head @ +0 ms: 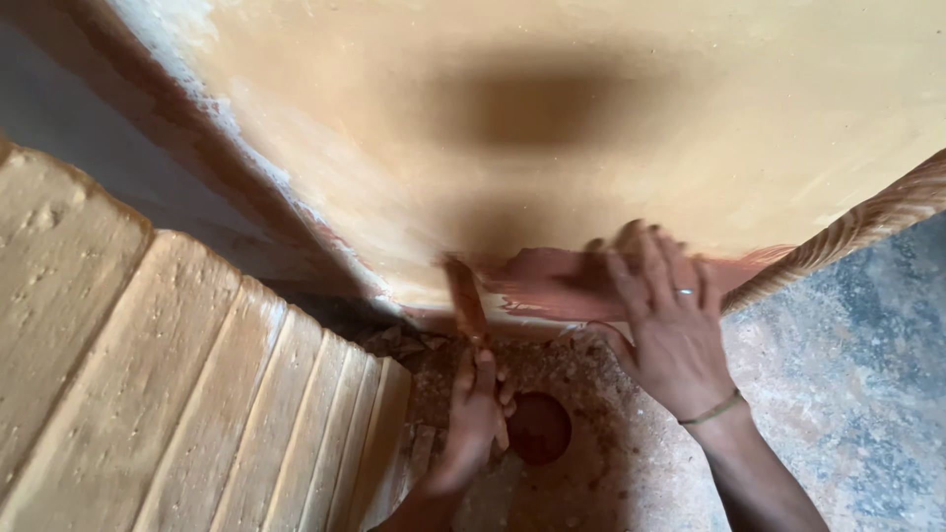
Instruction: The person paints a horizontal band on a wall using a paintbrush and reddish-brown paint from a small container. They repeatedly dip the brush and apply paint in horizontal strokes along the lower section of the wall, occasionally using their hand to steady the surface.
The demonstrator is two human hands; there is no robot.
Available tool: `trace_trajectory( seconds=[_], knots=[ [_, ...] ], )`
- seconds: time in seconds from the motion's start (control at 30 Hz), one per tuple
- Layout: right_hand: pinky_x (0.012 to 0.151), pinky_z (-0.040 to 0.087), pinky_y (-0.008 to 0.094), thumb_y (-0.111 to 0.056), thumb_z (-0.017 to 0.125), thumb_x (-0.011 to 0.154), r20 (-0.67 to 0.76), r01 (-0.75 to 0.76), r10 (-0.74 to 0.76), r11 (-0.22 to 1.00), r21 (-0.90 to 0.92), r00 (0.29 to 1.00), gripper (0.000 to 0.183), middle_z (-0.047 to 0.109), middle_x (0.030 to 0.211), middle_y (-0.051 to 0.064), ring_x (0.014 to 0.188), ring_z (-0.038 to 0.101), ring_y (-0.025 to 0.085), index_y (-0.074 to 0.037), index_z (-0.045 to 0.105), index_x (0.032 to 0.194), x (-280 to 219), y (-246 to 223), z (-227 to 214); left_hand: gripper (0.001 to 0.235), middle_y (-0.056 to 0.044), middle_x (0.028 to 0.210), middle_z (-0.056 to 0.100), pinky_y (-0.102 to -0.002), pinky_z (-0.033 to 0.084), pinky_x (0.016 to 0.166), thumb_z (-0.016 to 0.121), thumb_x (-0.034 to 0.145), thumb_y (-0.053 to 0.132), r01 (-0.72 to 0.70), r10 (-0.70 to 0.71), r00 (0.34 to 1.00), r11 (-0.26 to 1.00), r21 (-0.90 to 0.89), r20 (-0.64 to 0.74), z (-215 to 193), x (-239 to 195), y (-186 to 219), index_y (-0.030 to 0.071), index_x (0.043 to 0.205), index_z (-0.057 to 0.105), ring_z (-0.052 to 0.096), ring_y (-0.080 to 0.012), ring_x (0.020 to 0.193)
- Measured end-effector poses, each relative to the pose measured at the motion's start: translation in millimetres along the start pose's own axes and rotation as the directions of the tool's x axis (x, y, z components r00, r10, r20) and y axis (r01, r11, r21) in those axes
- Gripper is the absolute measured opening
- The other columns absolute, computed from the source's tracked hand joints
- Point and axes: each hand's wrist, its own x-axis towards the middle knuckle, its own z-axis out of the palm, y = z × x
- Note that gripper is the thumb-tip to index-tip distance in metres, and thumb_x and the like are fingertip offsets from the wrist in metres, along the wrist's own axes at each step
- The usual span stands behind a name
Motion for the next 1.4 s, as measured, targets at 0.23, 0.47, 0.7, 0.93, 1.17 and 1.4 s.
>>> trace_trajectory(
  seconds=[0.23, 0.47, 0.7, 0.93, 1.17, 1.4],
  knots=[
    [0.115, -0.001, 0.083, -0.053, 0.067, 0.084, -0.040, -0.228, 0.225, 0.967, -0.114, 0.974, 0.105, -0.003, 0.169, 0.034, 0.156, -0.013, 0.049, -0.007, 0.018, 0.165, 13, 46, 31, 0.027, -0.001, 0.076, 0.045, -0.029, 0.039, 0.045, 0.045, 0.104, 0.024, -0.150, 0.148, 0.988, 0.985, -0.083, -0.037, 16, -3, 4, 0.014, 0.129, 0.048, 0.045, -0.0106, 0.058],
    [0.115, 0.002, 0.085, -0.051, 0.067, 0.088, -0.078, -0.217, 0.213, 0.975, -0.053, 0.974, 0.103, -0.004, 0.168, 0.037, 0.156, -0.014, 0.052, -0.003, 0.019, 0.165, 10, 53, 46, 0.020, -0.003, 0.077, 0.053, -0.030, 0.041, 0.042, 0.039, 0.111, 0.023, -0.315, 0.305, 0.948, 0.937, -0.152, -0.087, 19, 1, 11, 0.005, 0.108, 0.049, 0.047, -0.0116, 0.053],
    [0.117, -0.001, 0.084, -0.051, 0.070, 0.090, -0.111, -0.158, 0.151, 0.986, -0.057, 0.982, 0.109, -0.010, 0.169, 0.035, 0.156, -0.015, 0.049, -0.010, 0.005, 0.168, 9, 53, 40, 0.032, -0.003, 0.070, 0.057, -0.030, 0.043, 0.039, 0.038, 0.108, 0.031, 0.012, -0.008, 1.000, 0.976, 0.218, -0.023, 24, 3, 23, 0.015, 0.134, 0.047, 0.048, -0.0107, 0.046],
    [0.117, -0.003, 0.086, -0.051, 0.074, 0.089, -0.100, -0.182, 0.178, 0.983, -0.028, 0.979, 0.119, -0.013, 0.168, 0.039, 0.155, -0.019, 0.054, -0.007, -0.002, 0.169, 7, 47, 44, 0.048, 0.003, 0.084, 0.053, -0.022, 0.035, 0.042, 0.042, 0.111, 0.031, 0.197, -0.244, 0.898, 0.967, 0.161, 0.365, 15, -1, -6, 0.014, 0.155, 0.037, 0.040, -0.0041, 0.051],
    [0.118, -0.005, 0.085, -0.053, 0.080, 0.088, -0.072, -0.198, 0.191, 0.976, -0.092, 0.979, 0.128, -0.016, 0.167, 0.040, 0.154, -0.019, 0.056, -0.008, -0.006, 0.172, 6, 53, 49, 0.038, -0.003, 0.090, 0.056, -0.030, 0.043, 0.057, 0.051, 0.113, 0.026, -0.156, 0.002, 0.945, 0.882, 0.444, 0.327, -51, 3, -42, 0.005, 0.144, 0.047, 0.050, -0.0119, 0.068],
    [0.127, -0.002, 0.074, -0.047, 0.078, 0.102, -0.061, -0.187, 0.181, 0.978, -0.092, 0.982, 0.109, -0.011, 0.169, 0.034, 0.157, -0.013, 0.048, -0.016, 0.003, 0.175, -3, 60, 36, 0.037, -0.014, 0.099, 0.065, -0.042, 0.054, 0.076, 0.054, 0.108, 0.020, -0.280, -0.016, 0.950, 0.401, 0.872, 0.313, -80, -42, -24, 0.006, 0.142, 0.048, 0.064, -0.0262, 0.087]
  ],
)
